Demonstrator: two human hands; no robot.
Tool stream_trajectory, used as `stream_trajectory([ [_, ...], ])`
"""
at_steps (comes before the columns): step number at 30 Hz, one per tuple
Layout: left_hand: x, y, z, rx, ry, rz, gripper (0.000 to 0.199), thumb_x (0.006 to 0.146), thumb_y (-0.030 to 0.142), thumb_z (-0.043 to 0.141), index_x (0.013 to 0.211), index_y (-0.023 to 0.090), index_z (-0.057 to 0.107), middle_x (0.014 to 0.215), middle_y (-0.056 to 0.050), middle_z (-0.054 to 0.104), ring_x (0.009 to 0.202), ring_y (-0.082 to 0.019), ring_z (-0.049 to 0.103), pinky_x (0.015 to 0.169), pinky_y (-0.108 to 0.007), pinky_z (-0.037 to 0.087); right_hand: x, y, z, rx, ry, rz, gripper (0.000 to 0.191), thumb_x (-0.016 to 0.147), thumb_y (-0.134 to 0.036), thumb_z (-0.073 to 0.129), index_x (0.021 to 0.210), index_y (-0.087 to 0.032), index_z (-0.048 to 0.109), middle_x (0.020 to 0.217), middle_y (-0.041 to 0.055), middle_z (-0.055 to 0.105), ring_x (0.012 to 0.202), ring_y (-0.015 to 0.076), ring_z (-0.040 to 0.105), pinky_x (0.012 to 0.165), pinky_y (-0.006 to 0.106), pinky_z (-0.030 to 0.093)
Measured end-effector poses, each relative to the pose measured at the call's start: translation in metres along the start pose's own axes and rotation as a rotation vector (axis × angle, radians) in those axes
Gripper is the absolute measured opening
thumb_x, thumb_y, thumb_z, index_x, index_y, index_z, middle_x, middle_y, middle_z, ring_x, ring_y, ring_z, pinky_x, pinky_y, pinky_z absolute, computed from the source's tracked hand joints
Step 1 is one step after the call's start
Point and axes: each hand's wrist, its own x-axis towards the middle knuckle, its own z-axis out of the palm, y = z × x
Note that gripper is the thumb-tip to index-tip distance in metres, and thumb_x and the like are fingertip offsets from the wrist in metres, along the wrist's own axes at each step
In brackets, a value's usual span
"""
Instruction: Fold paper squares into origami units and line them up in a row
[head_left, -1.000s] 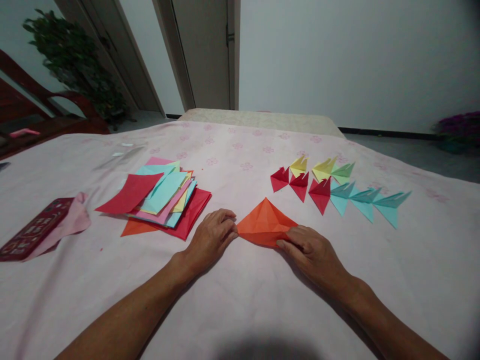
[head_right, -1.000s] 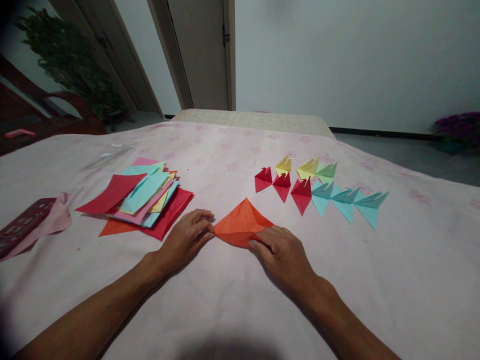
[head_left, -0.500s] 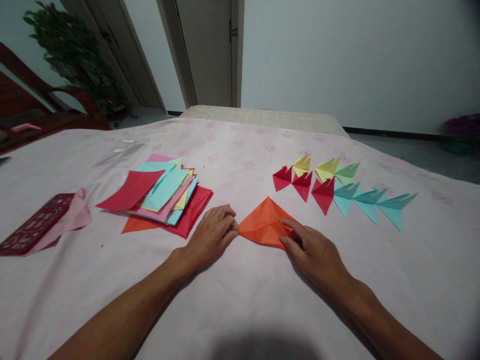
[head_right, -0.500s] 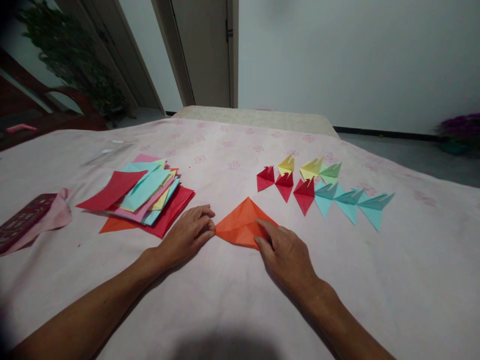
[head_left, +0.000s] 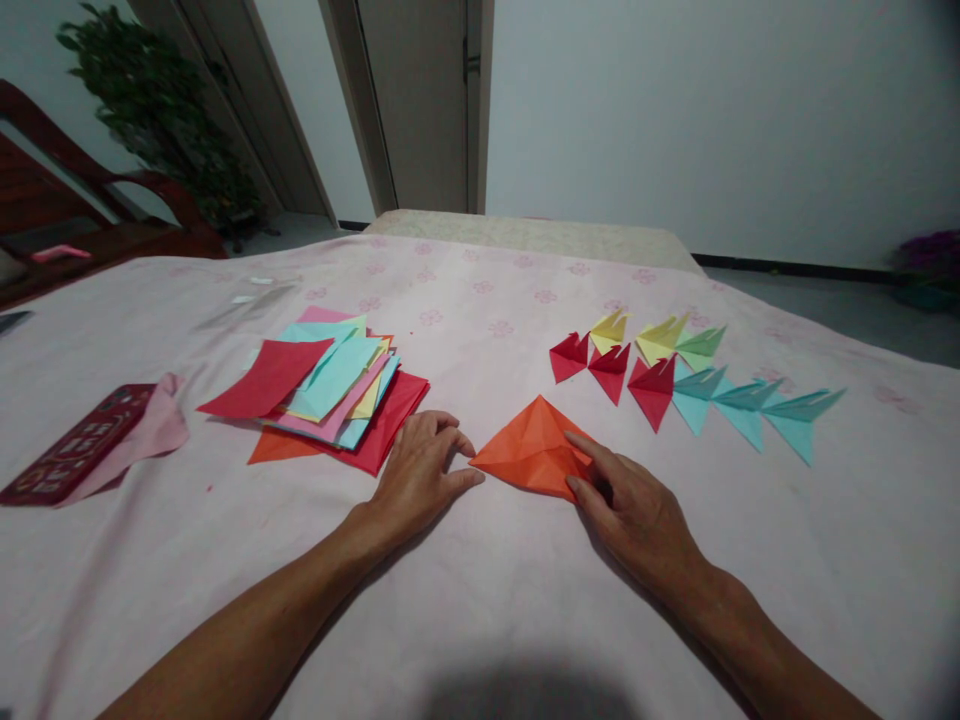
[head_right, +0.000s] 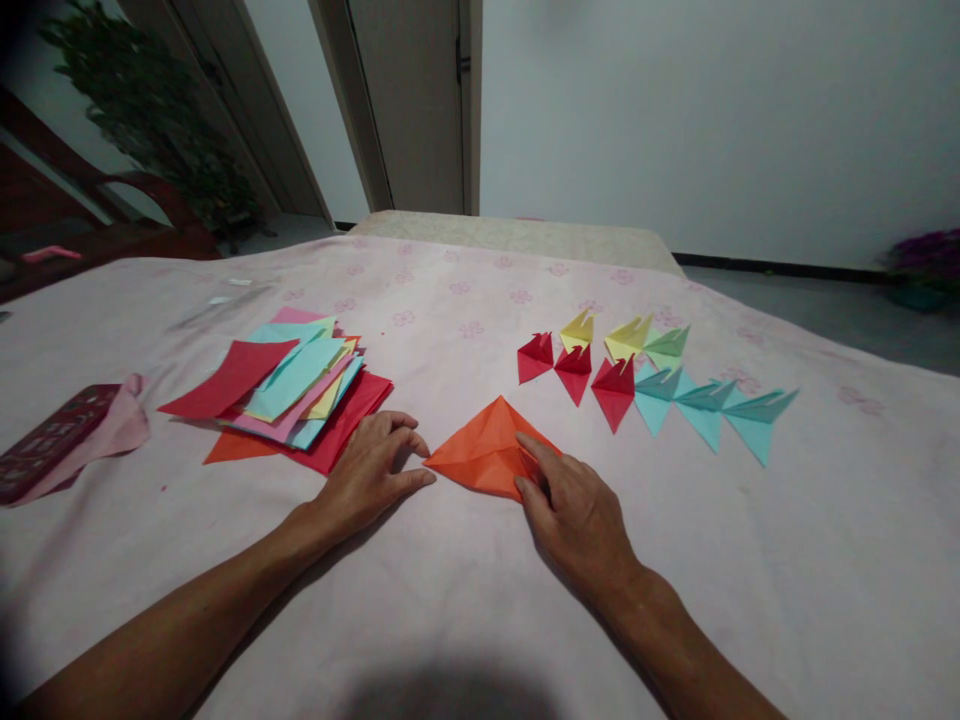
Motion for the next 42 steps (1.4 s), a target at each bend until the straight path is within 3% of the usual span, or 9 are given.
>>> stream_trajectory([
  [11,0.002,0.007,0.005,0.001,0.015,-0.025,0.015,0.078,0.037,0.073,0.076,0.023,0.07,0.107,-0.005,0.057,0.107,-0.027,0.049,0.091,-0.044,0.042,-0.001,0.0,-0.003,0.003,0.014,-0.052,0.045,0.093,-0.031,0.05,0.135,-0.019,0.053,0.084,0.0065,0.067,0.077,0.0226,0.062,0.072,0.037,0.051],
  [17,-0.002,0.017,0.002,0.023,-0.019,-0.054,0.021,0.076,0.043,0.076,0.084,0.024,0.071,0.108,-0.005,0.055,0.108,-0.027,0.048,0.092,-0.044,0.041,-0.004,0.004,-0.004,0.169,-0.008,-0.201,0.061,0.085,-0.034,0.069,0.14,-0.023,0.046,0.096,0.0051,0.07,0.087,0.0221,0.064,0.082,0.038,0.05],
  [21,-0.002,0.017,0.004,0.027,-0.013,-0.024,0.028,0.073,0.049,0.077,0.084,0.024,0.071,0.11,-0.006,0.055,0.109,-0.028,0.047,0.092,-0.045,0.04,-0.004,-0.005,-0.005,0.245,-0.04,-0.289,0.065,0.087,-0.029,0.069,0.144,-0.027,0.039,0.106,0.0044,0.072,0.101,0.0217,0.064,0.09,0.039,0.047],
  [29,-0.003,0.015,0.008,0.048,-0.005,0.033,0.028,0.076,0.049,0.075,0.076,0.022,0.071,0.109,-0.006,0.058,0.107,-0.027,0.047,0.094,-0.046,0.039,-0.001,-0.018,0.002,0.267,-0.061,-0.379,0.063,0.091,-0.026,0.065,0.146,-0.027,0.037,0.105,0.0054,0.073,0.096,0.0222,0.065,0.084,0.039,0.048],
  [33,-0.001,0.017,0.008,0.034,-0.008,0.019,0.027,0.077,0.049,0.073,0.075,0.023,0.071,0.108,-0.005,0.06,0.105,-0.027,0.048,0.095,-0.047,0.039,-0.002,-0.019,0.007,0.235,-0.03,-0.332,0.055,0.091,-0.03,0.064,0.142,-0.023,0.044,0.096,0.0057,0.075,0.087,0.0225,0.065,0.079,0.039,0.05],
  [37,0.001,0.016,0.01,0.013,0.023,-0.005,0.023,0.081,0.047,0.071,0.077,0.024,0.072,0.106,-0.004,0.061,0.104,-0.026,0.049,0.097,-0.047,0.038,-0.004,-0.019,0.01,0.25,-0.034,-0.179,0.044,0.091,-0.027,0.061,0.134,-0.019,0.055,0.091,0.008,0.073,0.08,0.0216,0.065,0.076,0.038,0.053],
  [42,0.003,0.015,0.012,0.019,0.04,-0.014,0.019,0.084,0.039,0.067,0.074,0.024,0.07,0.104,-0.004,0.062,0.102,-0.025,0.05,0.095,-0.046,0.039,-0.002,-0.023,0.008,0.292,-0.04,0.025,0.045,0.088,-0.025,0.058,0.133,-0.02,0.057,0.112,0.0104,0.071,0.097,0.0231,0.068,0.086,0.039,0.054],
])
